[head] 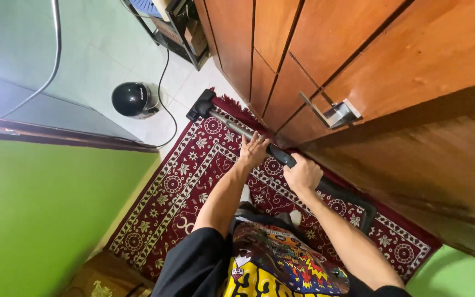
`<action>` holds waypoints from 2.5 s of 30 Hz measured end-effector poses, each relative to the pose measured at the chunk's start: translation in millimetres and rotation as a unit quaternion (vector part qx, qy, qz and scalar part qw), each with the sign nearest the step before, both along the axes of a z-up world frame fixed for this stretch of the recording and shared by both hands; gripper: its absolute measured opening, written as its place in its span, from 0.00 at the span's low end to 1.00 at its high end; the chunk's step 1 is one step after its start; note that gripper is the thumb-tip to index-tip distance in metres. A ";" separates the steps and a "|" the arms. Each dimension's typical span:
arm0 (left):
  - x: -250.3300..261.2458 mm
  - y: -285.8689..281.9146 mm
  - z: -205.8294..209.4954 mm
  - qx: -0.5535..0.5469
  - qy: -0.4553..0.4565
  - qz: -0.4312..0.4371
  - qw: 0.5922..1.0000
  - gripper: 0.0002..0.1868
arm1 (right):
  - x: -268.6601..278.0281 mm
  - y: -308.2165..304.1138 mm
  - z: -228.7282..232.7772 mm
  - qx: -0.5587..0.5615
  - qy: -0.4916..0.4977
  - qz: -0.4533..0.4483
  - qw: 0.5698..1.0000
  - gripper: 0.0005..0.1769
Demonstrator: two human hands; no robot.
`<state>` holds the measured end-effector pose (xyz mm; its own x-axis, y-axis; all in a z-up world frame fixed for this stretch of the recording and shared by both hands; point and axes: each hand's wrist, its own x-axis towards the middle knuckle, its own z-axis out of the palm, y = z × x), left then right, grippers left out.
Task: Vacuuming a red patterned rug in a narrow space using a canister vacuum cleaner.
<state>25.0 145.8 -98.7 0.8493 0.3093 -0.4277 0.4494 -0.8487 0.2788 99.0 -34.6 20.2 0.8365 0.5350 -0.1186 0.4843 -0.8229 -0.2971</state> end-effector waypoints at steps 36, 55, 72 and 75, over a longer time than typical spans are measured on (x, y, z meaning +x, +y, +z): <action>-110.7 -116.2 46.0 -0.061 -0.037 -0.053 0.996 0.27 | -111.3 -137.2 -29.1 -0.085 0.069 0.005 0.994 0.22; -110.6 -71.4 43.1 0.004 0.000 -0.005 1.000 0.29 | -108.3 -82.7 -24.6 0.023 0.045 0.063 0.997 0.19; -44.4 -349.1 84.0 -0.144 -0.022 -0.159 0.976 0.39 | -40.5 -402.5 34.1 0.043 0.027 0.059 0.997 0.14; -47.7 -358.2 87.9 -0.177 -0.012 -0.137 0.974 0.34 | -43.0 -404.0 40.7 -0.014 0.055 0.037 0.998 0.14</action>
